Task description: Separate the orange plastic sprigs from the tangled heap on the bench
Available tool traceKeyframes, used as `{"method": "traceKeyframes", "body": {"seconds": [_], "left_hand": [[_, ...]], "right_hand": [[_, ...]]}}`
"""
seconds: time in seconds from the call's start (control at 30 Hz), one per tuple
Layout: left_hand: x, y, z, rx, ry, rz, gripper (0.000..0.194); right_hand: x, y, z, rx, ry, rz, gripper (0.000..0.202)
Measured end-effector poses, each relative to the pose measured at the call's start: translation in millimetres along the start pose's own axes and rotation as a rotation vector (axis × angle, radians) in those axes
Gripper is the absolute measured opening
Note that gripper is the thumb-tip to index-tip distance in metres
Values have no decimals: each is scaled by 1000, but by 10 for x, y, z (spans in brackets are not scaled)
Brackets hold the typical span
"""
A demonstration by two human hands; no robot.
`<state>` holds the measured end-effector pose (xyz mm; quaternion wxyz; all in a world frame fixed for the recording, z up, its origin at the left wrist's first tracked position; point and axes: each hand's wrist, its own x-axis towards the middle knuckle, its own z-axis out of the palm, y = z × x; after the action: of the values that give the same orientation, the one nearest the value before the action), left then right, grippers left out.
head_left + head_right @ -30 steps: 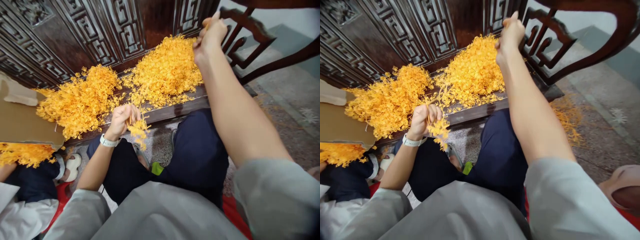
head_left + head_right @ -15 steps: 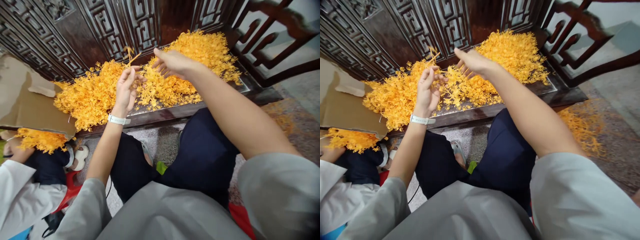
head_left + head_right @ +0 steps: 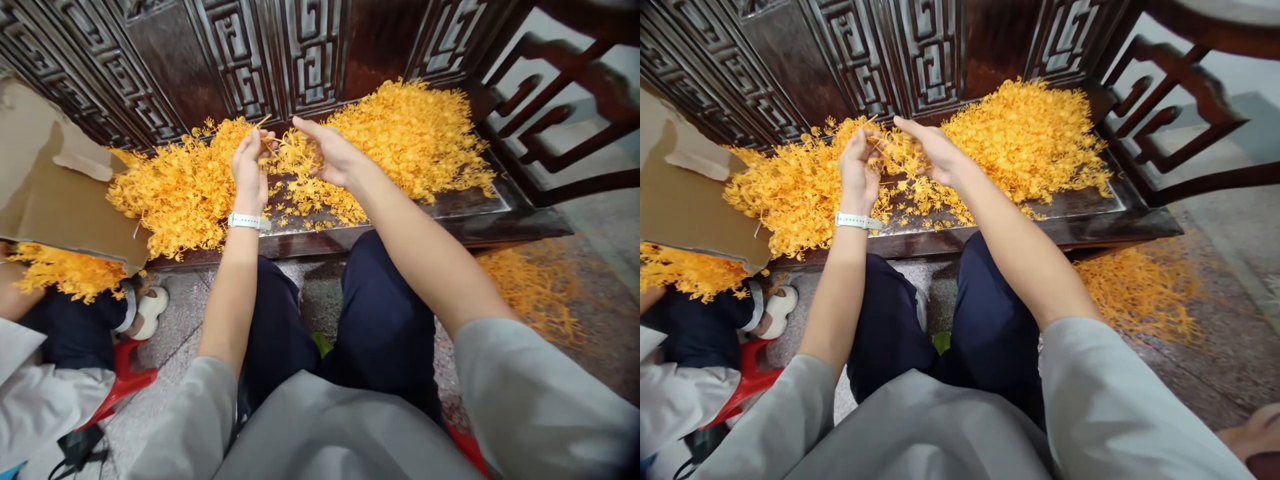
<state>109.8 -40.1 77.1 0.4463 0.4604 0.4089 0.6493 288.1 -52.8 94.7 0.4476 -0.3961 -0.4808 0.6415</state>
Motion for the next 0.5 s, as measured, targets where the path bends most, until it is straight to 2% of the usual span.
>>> {"method": "traceKeyframes", "body": {"seconds": [0.13,0.23,0.4,0.5], "left_hand": [[126,-98,-105,56,87,69,58],[214,-180,-180,102,89,82,61],[171,-186,-140,98,-49,-33,60],[106,-167,-60,125,-127,-6,58]], "right_hand": [[-15,105,32,-7,-107,-34,45],[22,185,116,50,-79,-33,46],[140,222,210,228,82,-88,38],[146,177,210,317,114,-72,38]]}}
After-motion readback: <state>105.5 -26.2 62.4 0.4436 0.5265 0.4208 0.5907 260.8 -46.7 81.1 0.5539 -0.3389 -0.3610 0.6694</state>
